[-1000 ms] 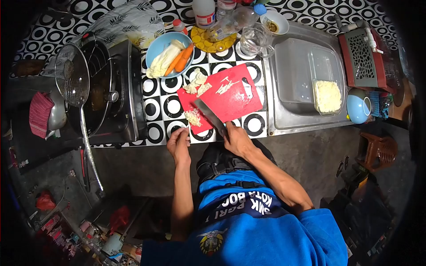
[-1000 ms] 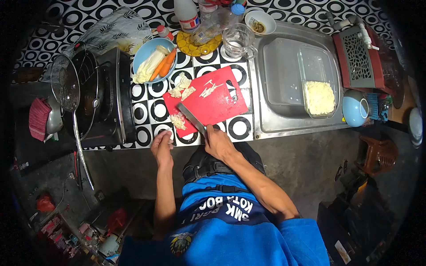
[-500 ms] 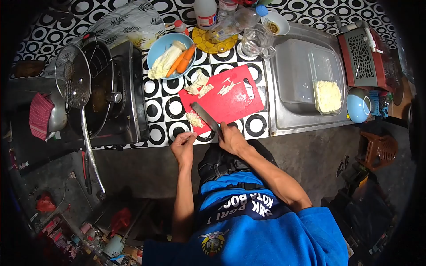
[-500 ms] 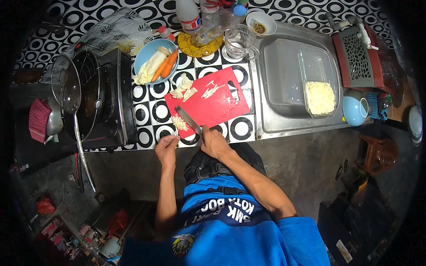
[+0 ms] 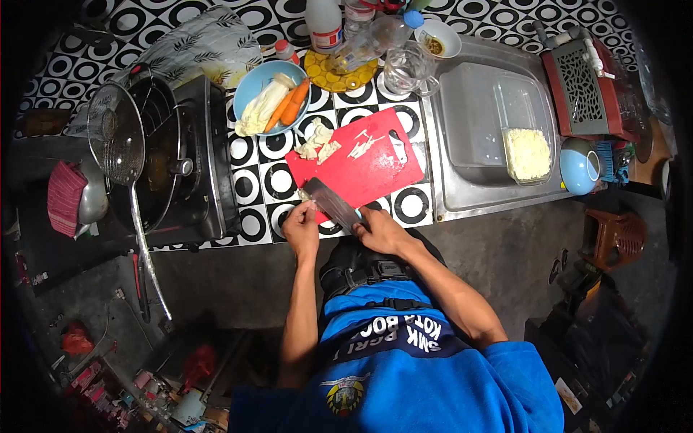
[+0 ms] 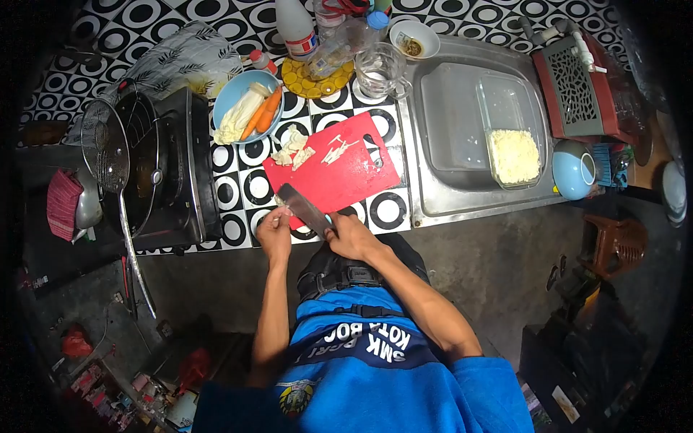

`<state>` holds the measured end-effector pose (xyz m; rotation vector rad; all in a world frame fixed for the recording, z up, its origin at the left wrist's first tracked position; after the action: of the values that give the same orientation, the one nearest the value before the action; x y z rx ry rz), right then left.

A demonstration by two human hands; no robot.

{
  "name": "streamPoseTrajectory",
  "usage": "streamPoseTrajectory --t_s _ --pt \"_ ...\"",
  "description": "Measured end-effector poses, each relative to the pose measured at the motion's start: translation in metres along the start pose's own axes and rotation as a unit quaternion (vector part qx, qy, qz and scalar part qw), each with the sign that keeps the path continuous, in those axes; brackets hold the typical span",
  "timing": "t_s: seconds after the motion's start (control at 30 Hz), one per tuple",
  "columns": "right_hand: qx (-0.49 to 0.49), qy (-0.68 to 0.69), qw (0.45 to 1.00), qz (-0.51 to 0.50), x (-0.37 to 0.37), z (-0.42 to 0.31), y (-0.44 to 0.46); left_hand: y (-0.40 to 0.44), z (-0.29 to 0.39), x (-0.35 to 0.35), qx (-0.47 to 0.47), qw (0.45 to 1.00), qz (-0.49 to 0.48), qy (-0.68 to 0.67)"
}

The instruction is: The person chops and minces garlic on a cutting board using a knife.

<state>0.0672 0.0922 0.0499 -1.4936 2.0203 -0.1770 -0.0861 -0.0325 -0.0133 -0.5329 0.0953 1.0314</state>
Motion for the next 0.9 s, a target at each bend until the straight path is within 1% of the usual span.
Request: streamPoseTrajectory --t_s 0.07,0.17,0.2,0.3,0.43,0.47,0.57,0.6,0.63,0.7,0.73,0.77,0.83,0.9 --pt "-0.013 0.004 1.0 0.0 -0.005 0.002 -0.004 0.004 0.0 -0.006 0.036 0.998 0.037 0.024" --pt "-0.019 -0.005 0.999 0.027 -0.006 0.011 -0.004 -0.003 0.018 -0.004 0.026 1.0 0.014 0.0" --pt "-0.013 -0.003 1.0 0.015 -0.005 0.01 -0.003 -0.009 0.032 0.0 0.018 1.0 0.001 0.012" --pt "-0.003 -0.004 1.0 -0.011 -0.008 0.003 -0.005 -0.012 0.034 0.009 0.007 0.999 -0.006 0.05" --pt "-0.004 -0.027 1.0 -0.004 -0.021 -0.006 -0.015 -0.001 0.021 0.0 -0.025 0.997 0.057 0.049" --pt "-0.003 -0.034 0.999 0.001 -0.025 -0.006 -0.018 -0.001 0.021 -0.003 -0.007 0.995 0.066 0.069" --pt "0.024 -0.099 0.992 0.068 -0.031 0.014 -0.022 -0.005 0.03 0.004 0.011 0.999 0.021 0.029" --pt "0.012 -0.099 0.99 0.101 -0.034 0.018 -0.022 -0.01 0.043 0.01 0.097 0.991 0.017 0.087" --pt "0.028 -0.113 0.988 0.102 -0.037 0.025 -0.025 -0.014 0.046 0.02 0.108 0.991 -0.01 0.073" --pt "0.059 -0.138 0.984 0.1 -0.042 0.033 -0.031 -0.02 0.046 0.042 0.203 0.964 -0.03 0.168" --pt "0.042 -0.151 0.981 0.113 -0.043 0.035 -0.034 -0.024 0.051 0.054 0.225 0.961 -0.038 0.154" --pt "0.054 -0.162 0.98 0.099 -0.043 0.038 -0.036 -0.027 0.055 0.066 0.246 0.958 -0.046 0.139" --pt "0.078 -0.185 0.977 0.074 -0.045 0.042 -0.038 -0.025 0.051 0.083 0.223 0.954 -0.058 0.192" --pt "0.079 -0.188 0.977 0.064 -0.048 0.04 -0.037 -0.021 0.044 0.095 0.203 0.949 -0.067 0.231"
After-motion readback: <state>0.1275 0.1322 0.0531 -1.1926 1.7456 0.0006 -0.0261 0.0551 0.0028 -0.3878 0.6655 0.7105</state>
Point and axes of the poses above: each hand's wrist, its own y-axis towards the middle knuckle, its own x-axis out of the palm, z = x × y, the point moved 5 cm from there along y, towards the middle knuckle, and after that the axes turned 8 degrees about -x, right-handed, at the moved point
